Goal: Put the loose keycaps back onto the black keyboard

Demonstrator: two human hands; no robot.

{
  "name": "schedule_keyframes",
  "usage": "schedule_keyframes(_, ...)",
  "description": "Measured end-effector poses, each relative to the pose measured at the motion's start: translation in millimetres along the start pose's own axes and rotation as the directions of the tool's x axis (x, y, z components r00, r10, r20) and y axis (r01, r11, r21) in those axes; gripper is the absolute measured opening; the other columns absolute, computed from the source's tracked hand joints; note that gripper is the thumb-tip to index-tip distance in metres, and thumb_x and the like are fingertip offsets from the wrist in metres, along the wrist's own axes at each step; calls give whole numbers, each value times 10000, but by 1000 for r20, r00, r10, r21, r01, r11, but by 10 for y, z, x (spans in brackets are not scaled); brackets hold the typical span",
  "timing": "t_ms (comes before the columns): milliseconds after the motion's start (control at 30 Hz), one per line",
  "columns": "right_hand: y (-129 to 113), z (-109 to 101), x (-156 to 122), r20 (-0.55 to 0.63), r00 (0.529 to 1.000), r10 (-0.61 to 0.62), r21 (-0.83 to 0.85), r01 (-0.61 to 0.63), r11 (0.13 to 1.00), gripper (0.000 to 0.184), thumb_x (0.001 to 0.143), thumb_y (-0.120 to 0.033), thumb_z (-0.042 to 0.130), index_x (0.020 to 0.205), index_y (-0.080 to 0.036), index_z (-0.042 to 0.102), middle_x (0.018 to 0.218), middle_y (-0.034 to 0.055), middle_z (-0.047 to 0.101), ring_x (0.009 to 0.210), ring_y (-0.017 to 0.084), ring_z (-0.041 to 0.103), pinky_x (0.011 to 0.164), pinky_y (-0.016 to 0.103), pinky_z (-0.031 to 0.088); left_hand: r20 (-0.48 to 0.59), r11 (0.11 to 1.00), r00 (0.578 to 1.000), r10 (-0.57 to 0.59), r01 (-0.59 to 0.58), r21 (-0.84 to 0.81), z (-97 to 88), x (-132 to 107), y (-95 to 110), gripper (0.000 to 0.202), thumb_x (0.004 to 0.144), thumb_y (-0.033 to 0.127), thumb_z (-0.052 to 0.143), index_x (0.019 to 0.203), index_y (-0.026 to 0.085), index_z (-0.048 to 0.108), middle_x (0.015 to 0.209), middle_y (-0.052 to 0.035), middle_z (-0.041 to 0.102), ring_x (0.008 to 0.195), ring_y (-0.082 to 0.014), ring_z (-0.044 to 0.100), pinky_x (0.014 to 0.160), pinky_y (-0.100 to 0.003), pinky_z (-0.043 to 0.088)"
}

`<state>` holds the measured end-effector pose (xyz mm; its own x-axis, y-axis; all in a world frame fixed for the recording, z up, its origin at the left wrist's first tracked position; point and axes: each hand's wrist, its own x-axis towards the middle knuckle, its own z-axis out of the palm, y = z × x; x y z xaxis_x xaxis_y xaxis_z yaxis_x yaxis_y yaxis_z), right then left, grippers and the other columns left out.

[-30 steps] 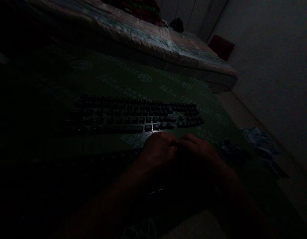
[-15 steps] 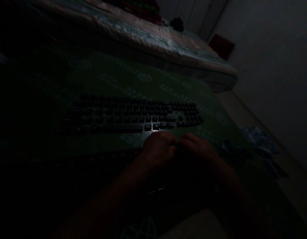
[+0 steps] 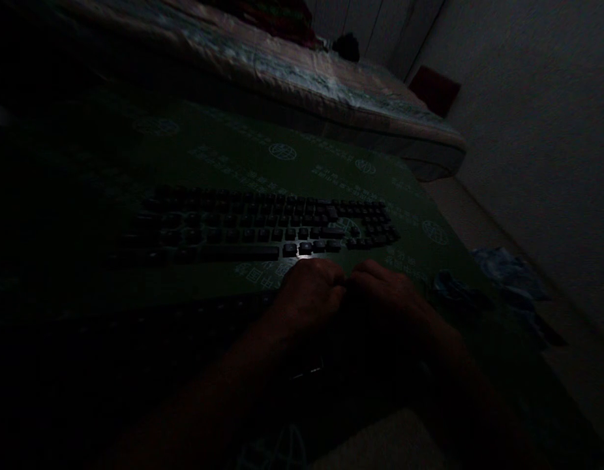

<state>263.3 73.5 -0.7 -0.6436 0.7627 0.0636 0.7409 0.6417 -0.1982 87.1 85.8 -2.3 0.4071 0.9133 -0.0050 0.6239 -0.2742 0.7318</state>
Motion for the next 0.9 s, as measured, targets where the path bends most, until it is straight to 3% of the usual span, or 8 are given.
schedule_keyframes(433, 82, 44, 10, -40, 998, -40, 97, 44, 994, 146, 861, -152, 471, 966, -166, 571, 907, 58, 556, 725, 129, 517, 608, 234, 406, 8, 1000, 1000, 17, -17, 3, 7, 2, -22, 156, 706, 149, 564, 771, 185, 701, 803, -16, 709, 764, -170, 638, 677, -251, 466)
schedule_keyframes(567, 109, 86, 6, -59, 998, -27, 81, 32, 996, 152, 856, -159, 487, 970, -164, 586, 904, 58, 561, 736, 133, 523, 624, 239, 407, 3, 999, 999, 40, -40, 7, 9, 1, -29, 189, 715, 140, 560, 822, 213, 699, 835, 2, 709, 805, -169, 639, 694, -257, 467)
schedule_keyframes(900, 75, 94, 16, -82, 996, -31, -1, 31, 1000, 133, 858, -146, 477, 925, -143, 592, 850, 49, 556, 690, 122, 506, 571, 225, 357, 16, 998, 1000, 27, -27, 51, 0, -4, -4, 144, 743, 133, 556, 755, 170, 695, 760, -21, 684, 736, -163, 627, 643, -248, 454)
